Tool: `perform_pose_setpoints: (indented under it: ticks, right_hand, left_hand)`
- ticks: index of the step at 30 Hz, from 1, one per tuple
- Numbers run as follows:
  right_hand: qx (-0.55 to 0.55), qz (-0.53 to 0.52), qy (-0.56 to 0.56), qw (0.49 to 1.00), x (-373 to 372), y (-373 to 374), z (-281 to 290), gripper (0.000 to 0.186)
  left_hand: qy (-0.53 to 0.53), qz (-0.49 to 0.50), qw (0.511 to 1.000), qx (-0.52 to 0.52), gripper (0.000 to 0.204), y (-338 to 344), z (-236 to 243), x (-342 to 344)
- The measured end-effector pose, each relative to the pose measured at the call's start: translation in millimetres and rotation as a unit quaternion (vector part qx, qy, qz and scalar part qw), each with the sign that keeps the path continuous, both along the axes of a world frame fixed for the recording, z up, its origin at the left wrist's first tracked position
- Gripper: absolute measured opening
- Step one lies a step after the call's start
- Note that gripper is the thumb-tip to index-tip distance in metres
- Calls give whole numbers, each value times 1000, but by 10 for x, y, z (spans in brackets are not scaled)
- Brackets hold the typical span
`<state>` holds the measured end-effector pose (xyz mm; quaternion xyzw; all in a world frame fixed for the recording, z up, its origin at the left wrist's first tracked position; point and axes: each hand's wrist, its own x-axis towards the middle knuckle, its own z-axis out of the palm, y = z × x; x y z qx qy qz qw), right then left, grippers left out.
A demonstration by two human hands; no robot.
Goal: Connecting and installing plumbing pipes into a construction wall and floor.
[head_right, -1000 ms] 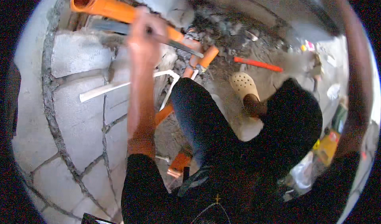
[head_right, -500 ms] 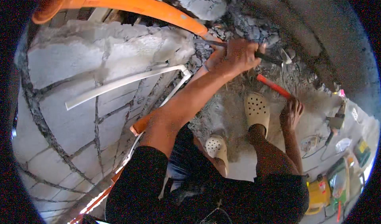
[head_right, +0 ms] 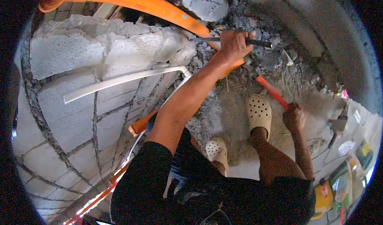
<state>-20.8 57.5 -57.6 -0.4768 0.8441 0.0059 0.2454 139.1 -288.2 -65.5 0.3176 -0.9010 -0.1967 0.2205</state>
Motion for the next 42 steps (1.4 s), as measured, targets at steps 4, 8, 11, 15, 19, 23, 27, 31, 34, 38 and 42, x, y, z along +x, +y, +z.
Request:
perform_pose_setpoints:
  ticks: [4,8,11,15,19,23,27,31,34,38,42]
  right_hand:
    - [-17,-155,-221,963,114,392,-242,32]
    - [-88,-295,-349,885,547,374,302,39]
    - [-203,-240,-505,804,409,15,636,39]
    - [-250,-273,-461,807,273,-721,1001,19]
    - [-223,-337,-434,805,346,-823,801,34]
    - [-242,-287,-466,801,395,-787,1145,45]
    - [-481,-301,-512,645,17,-784,1691,57]
    - [-618,-37,-569,541,143,-1202,2056,55]
    - [-416,-314,-473,710,355,-840,1236,59]
    - [-229,-377,-416,795,361,-623,477,51]
    - [-422,-175,-613,645,38,-672,1601,52]
  left_hand:
    - [-15,41,999,-14,29,-11,174,-25]
    - [10,98,995,-6,37,-94,286,50]
    - [-45,99,994,23,37,-80,439,-47]
    - [-46,103,993,25,37,-137,433,-66]
    - [-127,78,987,58,35,-214,406,28]
    - [-96,137,986,18,30,-213,372,111]
    - [41,133,989,51,20,-323,420,83]
    - [-45,144,988,21,20,-383,462,175]
    - [4,138,989,44,21,-293,523,49]
    - [-29,160,986,38,28,-410,373,190]
    - [-66,144,986,43,28,-384,473,162]
